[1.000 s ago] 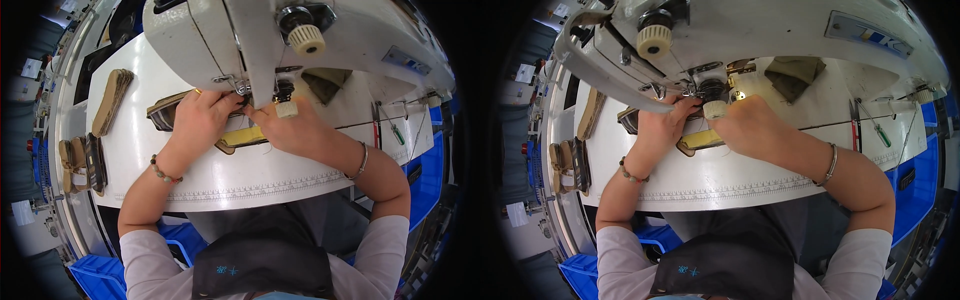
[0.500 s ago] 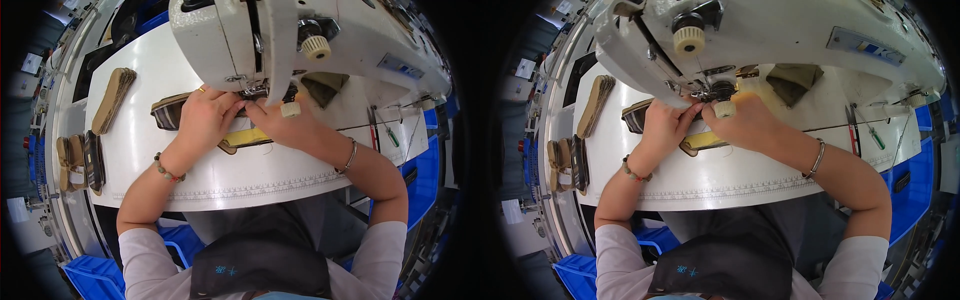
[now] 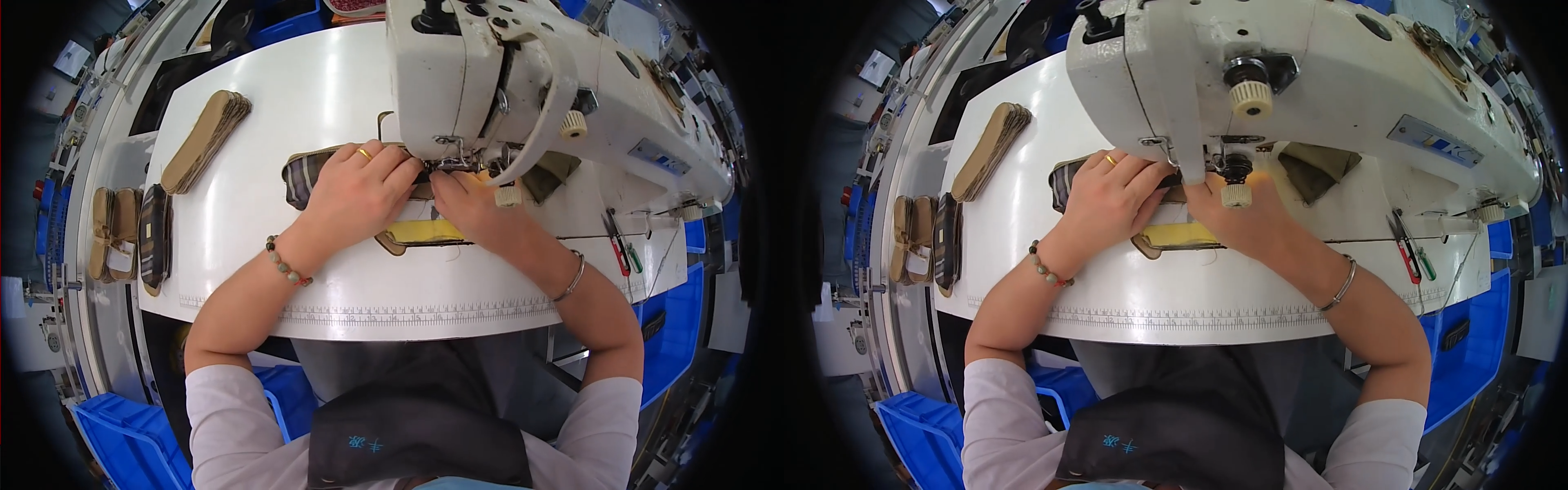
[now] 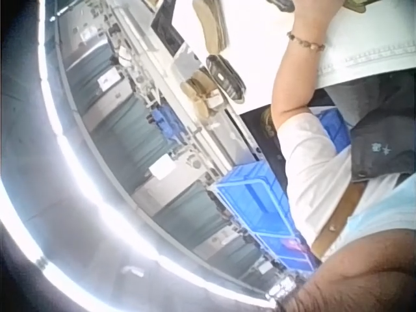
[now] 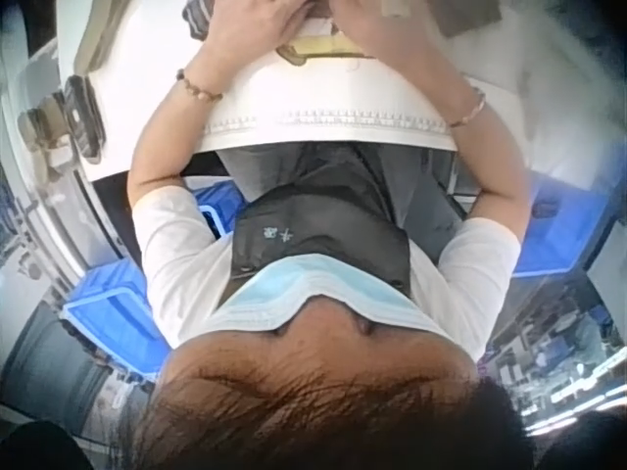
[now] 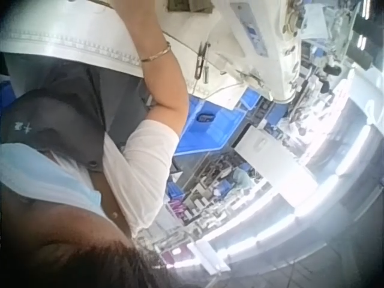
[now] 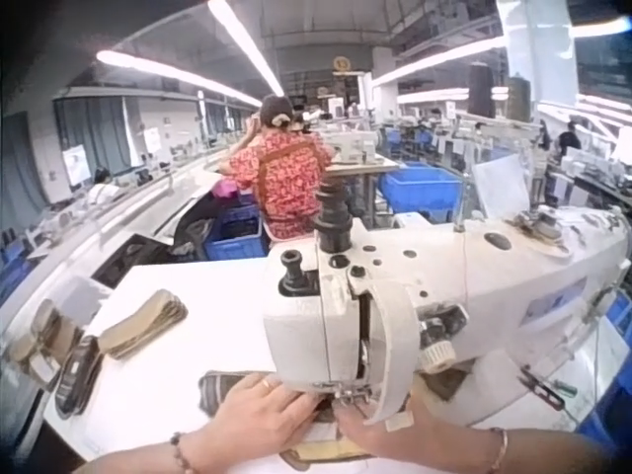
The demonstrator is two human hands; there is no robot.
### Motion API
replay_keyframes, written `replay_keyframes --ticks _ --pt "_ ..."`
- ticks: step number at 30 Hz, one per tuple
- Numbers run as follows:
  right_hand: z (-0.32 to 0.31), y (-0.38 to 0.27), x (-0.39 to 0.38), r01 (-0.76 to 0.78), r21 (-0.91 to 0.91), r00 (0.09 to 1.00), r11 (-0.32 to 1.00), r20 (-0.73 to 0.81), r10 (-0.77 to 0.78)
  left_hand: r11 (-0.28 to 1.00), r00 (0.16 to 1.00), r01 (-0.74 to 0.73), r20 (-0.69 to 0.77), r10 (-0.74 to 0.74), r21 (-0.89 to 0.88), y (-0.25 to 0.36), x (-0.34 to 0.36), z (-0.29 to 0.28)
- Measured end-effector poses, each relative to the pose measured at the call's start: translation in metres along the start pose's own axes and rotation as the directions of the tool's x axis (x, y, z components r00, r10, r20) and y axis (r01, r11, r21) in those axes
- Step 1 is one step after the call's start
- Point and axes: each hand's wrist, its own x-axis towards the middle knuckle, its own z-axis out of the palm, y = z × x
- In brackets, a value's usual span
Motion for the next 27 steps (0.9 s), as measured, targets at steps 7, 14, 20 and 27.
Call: replay_keyframes --ticks 7,14,20,27 --pt "0.013 -0.001 -0.005 0.0 0.079 1.0 0.997 -0.005 0.0 0.999 0.999 0.011 0.033 -0.01 -0.036 -0.002 0.001 0.0" --pt "0.017 0.003 -0.005 0.024 0.159 1.0 0.987 -0.004 -0.024 0.993 1.0 0.007 0.012 -0.005 -0.118 -0.005 0.004 0.001" --pt "0.015 0.001 -0.002 -0.02 0.211 0.999 0.977 -0.033 0.028 0.946 0.995 0.056 0.096 -0.027 -0.319 -0.01 0.003 0.001" --pt "0.027 0.007 -0.015 -0.013 0.296 0.999 0.955 0.054 -0.003 0.948 0.994 0.058 0.104 -0.026 -0.313 -0.01 0.006 -0.001"
